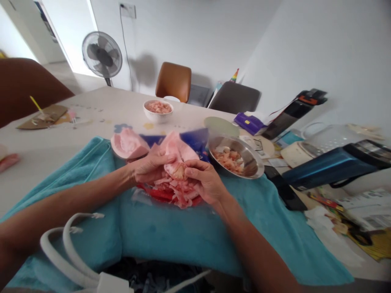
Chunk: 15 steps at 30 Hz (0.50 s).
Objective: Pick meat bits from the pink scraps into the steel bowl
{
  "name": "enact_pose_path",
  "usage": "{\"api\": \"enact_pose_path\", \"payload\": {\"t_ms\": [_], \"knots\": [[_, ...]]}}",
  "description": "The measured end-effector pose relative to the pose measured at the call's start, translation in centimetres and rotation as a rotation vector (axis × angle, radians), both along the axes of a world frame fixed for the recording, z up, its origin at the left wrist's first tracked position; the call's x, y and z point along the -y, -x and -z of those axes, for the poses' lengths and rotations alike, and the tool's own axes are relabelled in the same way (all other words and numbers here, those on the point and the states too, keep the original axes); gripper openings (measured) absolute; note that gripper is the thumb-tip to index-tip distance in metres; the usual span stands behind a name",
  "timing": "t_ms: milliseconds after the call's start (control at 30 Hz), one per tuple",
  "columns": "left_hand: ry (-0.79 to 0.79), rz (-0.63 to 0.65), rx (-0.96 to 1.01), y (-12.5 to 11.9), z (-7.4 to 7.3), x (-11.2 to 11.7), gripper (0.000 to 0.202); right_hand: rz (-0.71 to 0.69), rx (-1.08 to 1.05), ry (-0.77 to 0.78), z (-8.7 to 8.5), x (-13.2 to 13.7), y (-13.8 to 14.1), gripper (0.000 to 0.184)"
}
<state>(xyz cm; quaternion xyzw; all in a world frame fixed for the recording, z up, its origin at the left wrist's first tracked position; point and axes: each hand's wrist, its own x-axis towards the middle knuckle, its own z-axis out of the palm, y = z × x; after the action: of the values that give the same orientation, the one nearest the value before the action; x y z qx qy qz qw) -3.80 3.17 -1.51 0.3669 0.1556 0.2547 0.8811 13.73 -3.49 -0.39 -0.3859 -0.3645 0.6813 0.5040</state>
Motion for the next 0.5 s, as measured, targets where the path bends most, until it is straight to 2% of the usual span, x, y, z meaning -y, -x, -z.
{"api": "enact_pose_path", "payload": {"t_ms": [100, 200, 367, 500], "knots": [[0.01, 0.036, 0.021, 0.1, 0.2, 0.0, 0.03, -0.035, -0.086, 0.016, 0.4, 0.0, 0.4, 0.024], [0.008, -0.002, -0.019, -0.1, 0.2, 0.0, 0.032, -0.053, -0.061, -0.012, 0.2, -0.1, 0.2, 0.024], [-0.071, -0.108, -0.094, -0.2, 0.1, -0.3, 0.028, -0.028, 0.159, -0.069, -0.6, 0.0, -0.9, 0.02], [-0.153, -0.117, -0.169, 0.0, 0.0, -0.5, 0.023, -0.035, 0.334, -0.15, -1.4, 0.5, -1.4, 0.018]]}}
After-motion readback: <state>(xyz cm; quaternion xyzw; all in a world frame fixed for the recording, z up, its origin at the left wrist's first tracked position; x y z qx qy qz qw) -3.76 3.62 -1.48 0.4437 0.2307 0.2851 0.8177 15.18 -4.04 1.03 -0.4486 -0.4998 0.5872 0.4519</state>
